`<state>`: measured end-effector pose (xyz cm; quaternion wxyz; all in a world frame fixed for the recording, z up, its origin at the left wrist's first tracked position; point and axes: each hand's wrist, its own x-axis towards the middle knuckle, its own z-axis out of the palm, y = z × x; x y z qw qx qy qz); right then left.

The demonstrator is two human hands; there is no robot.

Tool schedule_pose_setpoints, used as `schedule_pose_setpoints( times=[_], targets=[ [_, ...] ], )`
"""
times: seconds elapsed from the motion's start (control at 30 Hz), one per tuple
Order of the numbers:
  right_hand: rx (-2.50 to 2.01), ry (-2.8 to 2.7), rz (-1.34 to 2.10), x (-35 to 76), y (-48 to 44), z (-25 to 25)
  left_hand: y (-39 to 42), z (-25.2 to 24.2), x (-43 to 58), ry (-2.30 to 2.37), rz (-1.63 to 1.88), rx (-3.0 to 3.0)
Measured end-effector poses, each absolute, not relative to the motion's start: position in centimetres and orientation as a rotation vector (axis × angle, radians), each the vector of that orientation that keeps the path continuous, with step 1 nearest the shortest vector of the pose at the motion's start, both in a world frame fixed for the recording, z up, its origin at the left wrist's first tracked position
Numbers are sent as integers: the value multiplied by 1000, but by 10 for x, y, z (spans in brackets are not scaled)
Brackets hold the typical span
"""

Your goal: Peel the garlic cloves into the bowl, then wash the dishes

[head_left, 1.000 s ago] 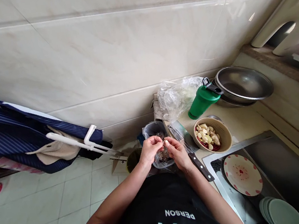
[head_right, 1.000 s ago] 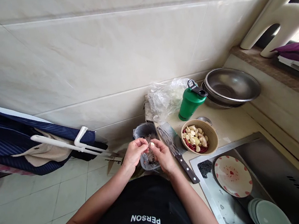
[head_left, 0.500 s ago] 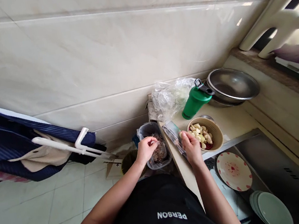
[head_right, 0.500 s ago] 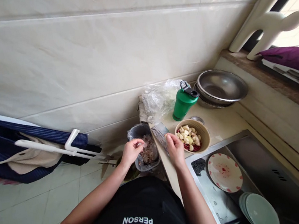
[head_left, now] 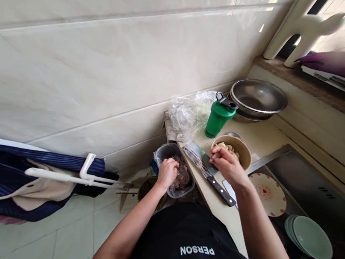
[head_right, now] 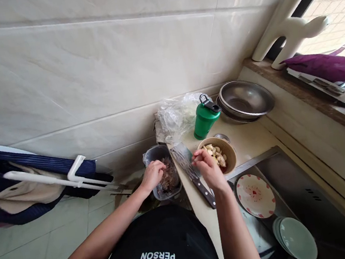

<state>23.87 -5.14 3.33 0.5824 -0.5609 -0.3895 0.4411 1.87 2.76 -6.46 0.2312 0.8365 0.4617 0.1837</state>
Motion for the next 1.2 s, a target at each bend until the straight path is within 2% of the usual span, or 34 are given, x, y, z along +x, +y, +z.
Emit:
schedule_pose_setpoints(
  times=[0.13,0.3,0.53,0.8,1.2],
  targets=[
    [-989,-728,1550,192,-39,20,25,-59,17,1368,571,2229],
    [-888,-549,1704,164,-26,-16,23,-51,9,1329,772,1920],
    [-904,-565,1624,156,-25,-32,4,-16,10,995,864,1028],
    [-977,-709,1441,148,-29,-23,-2,1,17,1095,1020,1000],
    [-1069,-802,1361,144,-33,-16,-7,2,19,1086,1135,987]
  ],
)
